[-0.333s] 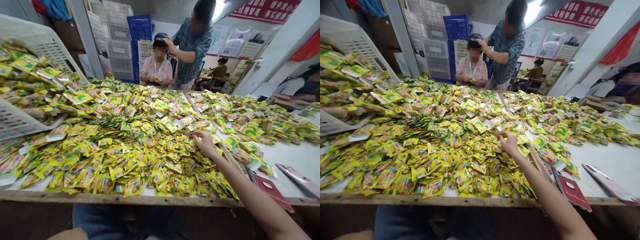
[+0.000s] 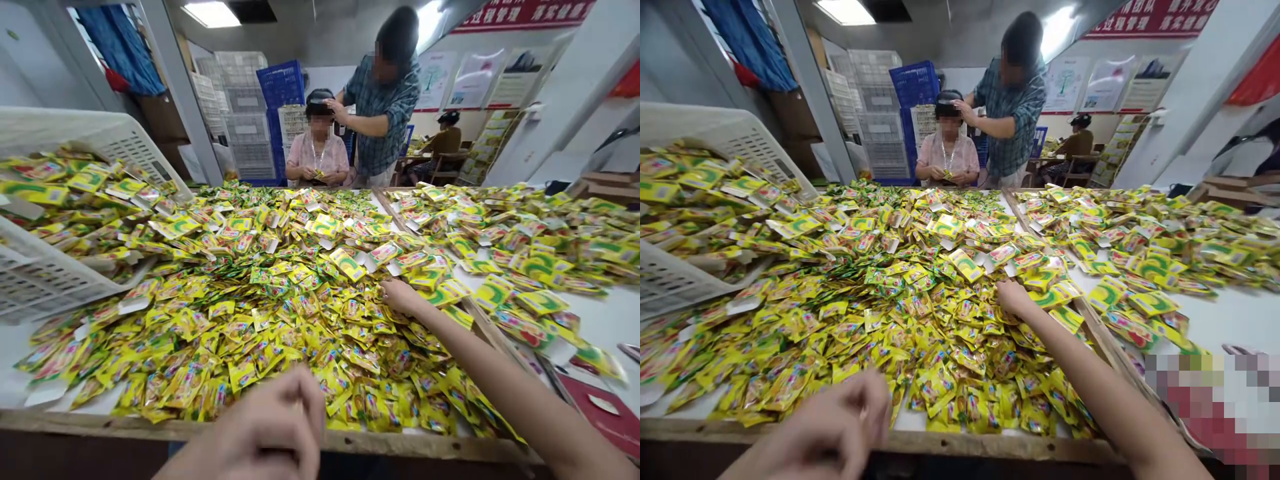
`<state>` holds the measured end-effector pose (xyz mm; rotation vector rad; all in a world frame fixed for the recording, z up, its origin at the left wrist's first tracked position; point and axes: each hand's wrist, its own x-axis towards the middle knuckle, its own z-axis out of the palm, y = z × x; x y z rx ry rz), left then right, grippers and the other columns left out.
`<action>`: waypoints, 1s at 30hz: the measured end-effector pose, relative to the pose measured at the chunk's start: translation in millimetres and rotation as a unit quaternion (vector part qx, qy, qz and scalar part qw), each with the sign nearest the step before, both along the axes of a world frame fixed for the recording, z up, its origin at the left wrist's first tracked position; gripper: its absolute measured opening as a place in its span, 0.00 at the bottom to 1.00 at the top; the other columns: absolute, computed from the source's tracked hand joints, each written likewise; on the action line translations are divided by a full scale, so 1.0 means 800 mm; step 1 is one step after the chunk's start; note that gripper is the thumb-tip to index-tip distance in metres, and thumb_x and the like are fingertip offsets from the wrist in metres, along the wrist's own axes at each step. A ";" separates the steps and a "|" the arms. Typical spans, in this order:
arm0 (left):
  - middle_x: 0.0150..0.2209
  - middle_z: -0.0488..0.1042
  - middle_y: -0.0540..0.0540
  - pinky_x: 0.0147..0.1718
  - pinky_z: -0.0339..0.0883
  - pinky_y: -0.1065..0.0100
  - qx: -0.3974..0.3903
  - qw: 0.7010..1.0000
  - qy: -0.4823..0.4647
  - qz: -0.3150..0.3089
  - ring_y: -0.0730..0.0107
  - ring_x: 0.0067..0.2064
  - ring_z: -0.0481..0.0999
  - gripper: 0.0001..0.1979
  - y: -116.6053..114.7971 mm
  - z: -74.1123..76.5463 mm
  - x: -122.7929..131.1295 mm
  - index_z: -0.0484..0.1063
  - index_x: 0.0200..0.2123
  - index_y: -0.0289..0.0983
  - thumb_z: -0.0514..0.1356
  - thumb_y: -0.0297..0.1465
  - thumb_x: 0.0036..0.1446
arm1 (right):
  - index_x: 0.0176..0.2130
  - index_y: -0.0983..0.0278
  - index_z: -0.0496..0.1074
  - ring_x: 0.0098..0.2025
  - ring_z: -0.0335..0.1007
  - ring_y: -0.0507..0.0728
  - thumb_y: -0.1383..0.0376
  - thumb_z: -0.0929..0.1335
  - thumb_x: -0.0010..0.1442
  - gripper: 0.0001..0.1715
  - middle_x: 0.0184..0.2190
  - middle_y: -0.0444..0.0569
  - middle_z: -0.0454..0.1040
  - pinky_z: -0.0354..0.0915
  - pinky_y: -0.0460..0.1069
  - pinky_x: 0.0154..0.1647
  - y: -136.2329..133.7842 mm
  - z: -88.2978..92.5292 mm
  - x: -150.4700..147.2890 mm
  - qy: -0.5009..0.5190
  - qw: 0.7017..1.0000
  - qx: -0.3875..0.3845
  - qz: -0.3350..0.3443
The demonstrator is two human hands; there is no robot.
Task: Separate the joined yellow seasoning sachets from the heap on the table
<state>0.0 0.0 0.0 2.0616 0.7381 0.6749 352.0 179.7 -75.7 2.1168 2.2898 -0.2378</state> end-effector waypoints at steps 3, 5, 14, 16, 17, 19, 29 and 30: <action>0.35 0.72 0.45 0.42 0.70 0.65 0.057 0.979 0.047 0.192 0.66 0.40 0.73 0.12 0.090 0.000 0.024 0.72 0.26 0.38 0.56 0.37 0.59 | 0.50 0.65 0.68 0.46 0.70 0.58 0.61 0.66 0.63 0.17 0.49 0.52 0.70 0.69 0.57 0.46 0.012 -0.004 0.004 0.016 1.000 -0.018 -0.008; 0.38 0.72 0.44 0.49 0.66 0.59 0.104 0.933 0.099 0.330 0.61 0.45 0.72 0.07 0.148 -0.017 0.033 0.73 0.32 0.37 0.56 0.32 0.57 | 0.49 0.65 0.68 0.46 0.70 0.57 0.61 0.66 0.63 0.16 0.49 0.52 0.70 0.69 0.56 0.45 0.015 -0.003 0.006 0.040 0.999 -0.012 -0.017; 0.42 0.74 0.40 0.55 0.59 0.52 0.107 0.911 0.096 0.386 0.52 0.50 0.70 0.08 0.224 -0.070 0.036 0.74 0.33 0.38 0.58 0.25 0.49 | 0.36 0.68 0.72 0.42 0.69 0.63 0.68 0.70 0.48 0.12 0.36 0.54 0.72 0.65 0.54 0.43 -0.030 0.028 0.003 0.237 0.955 0.157 -0.080; 0.45 0.73 0.40 0.55 0.59 0.54 0.098 0.911 0.065 0.395 0.53 0.51 0.70 0.07 0.222 -0.065 0.029 0.75 0.31 0.38 0.57 0.27 0.49 | 0.33 0.66 0.72 0.39 0.69 0.62 0.63 0.69 0.49 0.10 0.33 0.51 0.73 0.65 0.54 0.41 -0.045 0.037 -0.003 0.303 0.934 0.173 -0.078; 0.47 0.72 0.40 0.55 0.59 0.54 0.092 0.909 0.048 0.403 0.52 0.52 0.69 0.07 0.221 -0.062 0.026 0.75 0.32 0.37 0.57 0.29 0.50 | 0.33 0.65 0.71 0.37 0.70 0.61 0.59 0.69 0.49 0.12 0.30 0.50 0.72 0.66 0.53 0.39 -0.051 0.041 -0.007 0.340 0.922 0.170 -0.071; 0.48 0.71 0.38 0.54 0.60 0.53 0.077 0.904 0.015 0.420 0.51 0.53 0.69 0.10 0.219 -0.053 0.021 0.74 0.34 0.36 0.57 0.34 0.50 | 0.33 0.63 0.70 0.32 0.70 0.58 0.54 0.68 0.50 0.16 0.27 0.47 0.72 0.68 0.53 0.34 -0.064 0.046 -0.019 0.418 0.894 0.148 -0.054; 0.33 0.73 0.49 0.34 0.64 0.69 0.014 0.987 -0.026 0.159 0.68 0.34 0.71 0.13 0.134 -0.001 0.097 0.69 0.39 0.37 0.61 0.35 0.50 | 0.30 0.63 0.68 0.27 0.69 0.53 0.42 0.72 0.43 0.28 0.25 0.43 0.70 0.72 0.52 0.31 -0.111 0.052 -0.114 0.661 0.750 -0.026 -0.014; 0.33 0.72 0.49 0.35 0.63 0.69 0.022 0.990 -0.003 0.139 0.69 0.34 0.70 0.12 0.129 -0.001 0.103 0.70 0.39 0.38 0.61 0.33 0.50 | 0.30 0.63 0.69 0.27 0.70 0.53 0.41 0.72 0.42 0.30 0.25 0.43 0.71 0.72 0.52 0.31 -0.116 0.052 -0.117 0.674 0.737 -0.053 -0.010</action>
